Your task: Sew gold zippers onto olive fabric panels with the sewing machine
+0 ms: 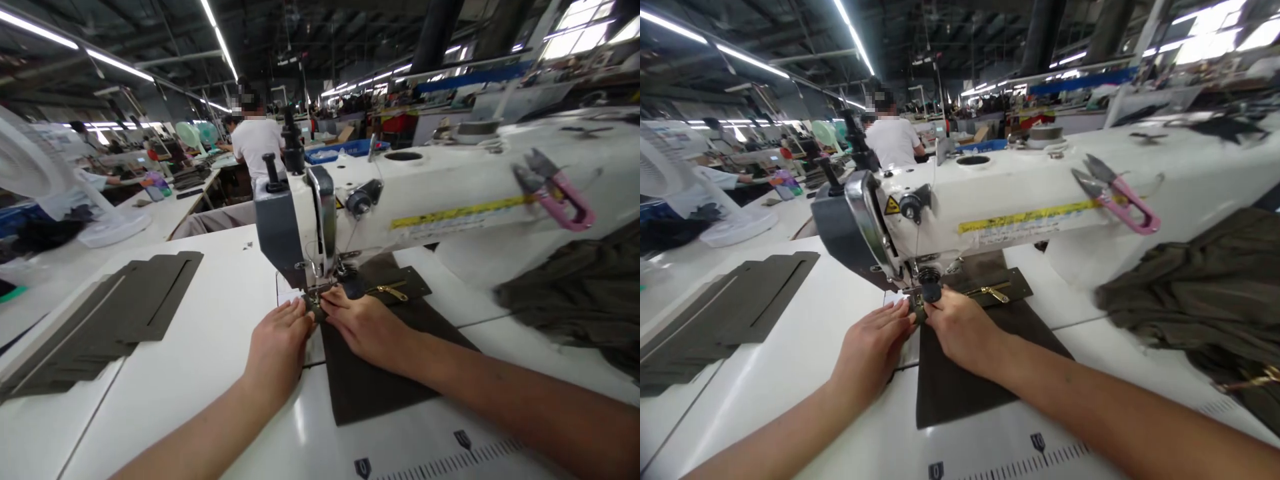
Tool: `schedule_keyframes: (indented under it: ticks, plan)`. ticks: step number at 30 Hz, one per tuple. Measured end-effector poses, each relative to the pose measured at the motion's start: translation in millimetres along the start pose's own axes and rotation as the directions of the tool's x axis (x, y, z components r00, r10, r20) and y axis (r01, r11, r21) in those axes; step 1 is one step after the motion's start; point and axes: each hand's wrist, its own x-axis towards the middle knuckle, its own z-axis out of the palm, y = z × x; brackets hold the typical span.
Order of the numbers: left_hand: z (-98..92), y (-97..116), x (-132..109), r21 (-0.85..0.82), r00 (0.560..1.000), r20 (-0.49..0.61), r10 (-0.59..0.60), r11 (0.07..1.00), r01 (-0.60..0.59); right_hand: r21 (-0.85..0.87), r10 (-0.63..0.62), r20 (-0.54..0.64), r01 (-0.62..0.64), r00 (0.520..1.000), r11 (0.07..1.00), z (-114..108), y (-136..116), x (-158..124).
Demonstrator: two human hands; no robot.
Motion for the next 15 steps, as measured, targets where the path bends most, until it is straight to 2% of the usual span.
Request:
schedule_keyframes:
  ticks: [8, 15]
  plan:
    - [-2.6, 1.6, 4.9, 0.031, 0.999, 0.044, 0.025, 0.999, -0.026, -0.020, -0.015, 0.034, 0.016, 0.999, 1.000, -0.3, 2.3, 2.0]
    - [2.1, -0.6, 8.7, 0.062, 1.000, 0.022, 0.011, 0.998, -0.012, 0.002, 0.010, 0.026, -0.010, 1.000, 1.000, -1.5, 6.8, 6.5]
